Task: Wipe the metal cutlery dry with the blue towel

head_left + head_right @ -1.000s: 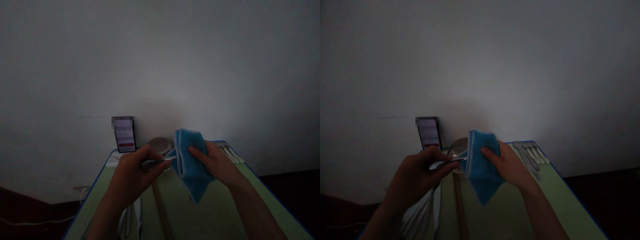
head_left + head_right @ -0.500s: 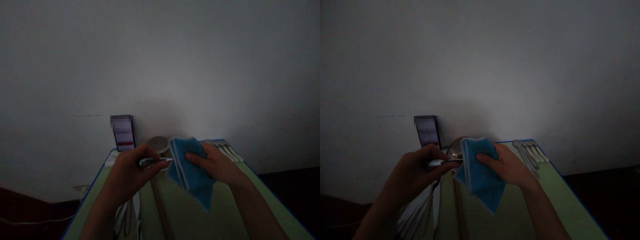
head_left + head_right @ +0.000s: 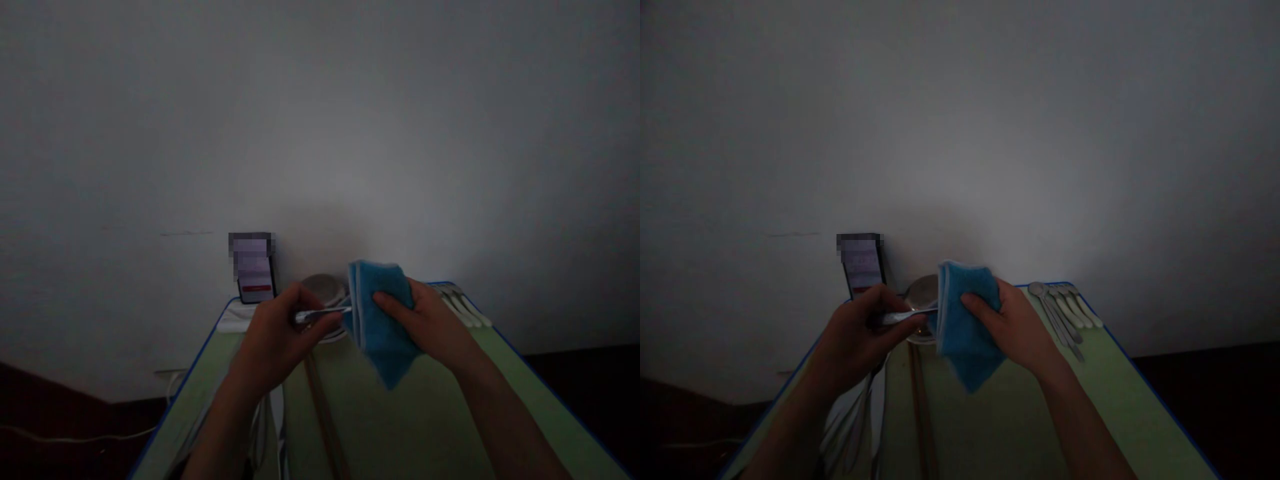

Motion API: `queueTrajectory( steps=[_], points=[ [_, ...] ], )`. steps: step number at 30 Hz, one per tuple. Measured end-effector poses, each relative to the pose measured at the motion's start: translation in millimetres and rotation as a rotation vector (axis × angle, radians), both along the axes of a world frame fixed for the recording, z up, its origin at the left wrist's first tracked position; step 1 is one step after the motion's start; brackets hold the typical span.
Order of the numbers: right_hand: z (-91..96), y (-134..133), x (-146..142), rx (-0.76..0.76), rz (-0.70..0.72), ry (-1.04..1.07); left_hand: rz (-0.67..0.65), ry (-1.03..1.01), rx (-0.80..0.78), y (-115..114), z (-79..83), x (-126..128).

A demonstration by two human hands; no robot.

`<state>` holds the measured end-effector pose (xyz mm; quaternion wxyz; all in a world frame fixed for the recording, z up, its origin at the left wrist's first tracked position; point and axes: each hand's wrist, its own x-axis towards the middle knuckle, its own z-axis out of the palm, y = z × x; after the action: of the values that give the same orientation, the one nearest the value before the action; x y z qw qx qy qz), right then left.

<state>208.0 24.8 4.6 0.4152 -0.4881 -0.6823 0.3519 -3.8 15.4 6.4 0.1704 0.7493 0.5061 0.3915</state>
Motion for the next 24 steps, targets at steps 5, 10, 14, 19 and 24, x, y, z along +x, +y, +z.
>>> queueTrajectory(
  steps=[5,10,14,19,24],
  points=[
    [-1.6,1.3,-2.9,0.054,-0.144,-0.026,0.065,0.015,0.010,5.8,-11.9,5.0],
    [-0.1,3.4,-2.6,0.145,-0.274,-0.038,0.563,-0.139,0.243,58.3,-33.5,-33.6],
    [2.2,2.2,-3.4,0.152,-0.286,-0.042,0.765,-0.086,0.231,104.6,-47.1,-67.9],
    [4.4,0.3,-5.8,0.123,-0.229,-0.047,0.839,-0.055,0.173,126.1,-55.4,-74.0],
    [4.4,0.1,-6.1,0.103,-0.211,-0.036,0.861,-0.095,0.171,131.1,-56.8,-71.6]
  ],
)
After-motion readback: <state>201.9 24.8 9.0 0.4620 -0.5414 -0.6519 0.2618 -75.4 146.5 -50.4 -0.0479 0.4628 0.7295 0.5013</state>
